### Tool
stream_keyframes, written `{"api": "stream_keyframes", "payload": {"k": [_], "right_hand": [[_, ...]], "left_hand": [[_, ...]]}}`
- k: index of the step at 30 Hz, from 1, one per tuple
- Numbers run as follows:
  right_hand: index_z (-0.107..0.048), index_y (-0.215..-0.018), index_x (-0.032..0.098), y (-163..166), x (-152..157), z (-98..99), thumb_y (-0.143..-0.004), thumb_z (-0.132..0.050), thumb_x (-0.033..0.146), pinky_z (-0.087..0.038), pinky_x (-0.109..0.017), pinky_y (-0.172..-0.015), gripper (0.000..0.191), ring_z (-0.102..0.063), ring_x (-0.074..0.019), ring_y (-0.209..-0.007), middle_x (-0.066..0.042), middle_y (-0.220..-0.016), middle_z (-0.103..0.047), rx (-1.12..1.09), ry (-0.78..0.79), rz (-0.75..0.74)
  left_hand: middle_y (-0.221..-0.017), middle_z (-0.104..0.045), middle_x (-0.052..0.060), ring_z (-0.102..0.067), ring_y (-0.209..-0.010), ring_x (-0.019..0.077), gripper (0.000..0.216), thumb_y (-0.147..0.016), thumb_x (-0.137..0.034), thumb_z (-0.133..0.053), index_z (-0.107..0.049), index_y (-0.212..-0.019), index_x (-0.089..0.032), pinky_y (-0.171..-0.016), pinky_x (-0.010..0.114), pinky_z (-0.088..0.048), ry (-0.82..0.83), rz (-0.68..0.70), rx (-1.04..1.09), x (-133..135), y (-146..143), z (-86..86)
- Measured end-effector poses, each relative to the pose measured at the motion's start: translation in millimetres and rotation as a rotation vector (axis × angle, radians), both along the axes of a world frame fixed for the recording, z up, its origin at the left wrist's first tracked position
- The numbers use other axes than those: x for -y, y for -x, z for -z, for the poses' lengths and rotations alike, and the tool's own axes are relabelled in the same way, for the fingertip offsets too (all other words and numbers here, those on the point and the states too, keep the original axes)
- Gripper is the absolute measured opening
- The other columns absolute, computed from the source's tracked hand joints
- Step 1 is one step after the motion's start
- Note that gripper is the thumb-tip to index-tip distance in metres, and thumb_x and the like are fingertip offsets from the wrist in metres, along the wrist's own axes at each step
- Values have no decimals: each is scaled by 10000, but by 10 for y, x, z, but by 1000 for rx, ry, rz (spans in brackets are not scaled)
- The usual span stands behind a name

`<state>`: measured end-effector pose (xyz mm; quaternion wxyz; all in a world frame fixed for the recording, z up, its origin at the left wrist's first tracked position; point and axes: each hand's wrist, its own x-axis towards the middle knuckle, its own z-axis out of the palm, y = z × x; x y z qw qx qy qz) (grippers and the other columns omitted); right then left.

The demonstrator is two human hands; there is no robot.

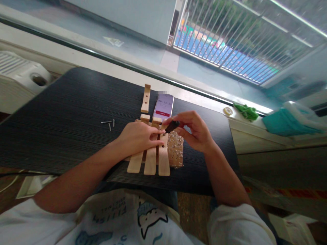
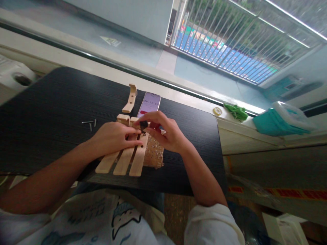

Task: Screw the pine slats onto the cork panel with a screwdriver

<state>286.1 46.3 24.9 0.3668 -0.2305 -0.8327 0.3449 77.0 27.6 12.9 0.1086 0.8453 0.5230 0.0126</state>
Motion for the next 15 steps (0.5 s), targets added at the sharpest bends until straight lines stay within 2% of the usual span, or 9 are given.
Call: {"api": "stream_keyframes", "payload": {"k": [6, 15], "right_hand": [[-594, -1156, 264, 18, -17, -72, -904, -569, 187, -519, -243, -655, 264, -681, -105, -814, -2, -1022, -725, 27, -98, 21], [-649, -1117, 251, 27, -10, -52, -874, -619, 222, -485, -226, -577, 247, -552, -54, -594, 11, -971, -743, 4, -147, 136]], "left_hand": [[-1001, -760, 55, -704, -886, 272, 459, -847, -630, -522, -708, -1131, -321, -646, 314, -430, 8, 0, -13, 2, -4, -5], [-975, -763, 51, -703, -855, 257, 460, -840, -636, -524, -713, -1121, -326, -635, 301, -420, 0, -5, 0, 1, 6, -1]]}}
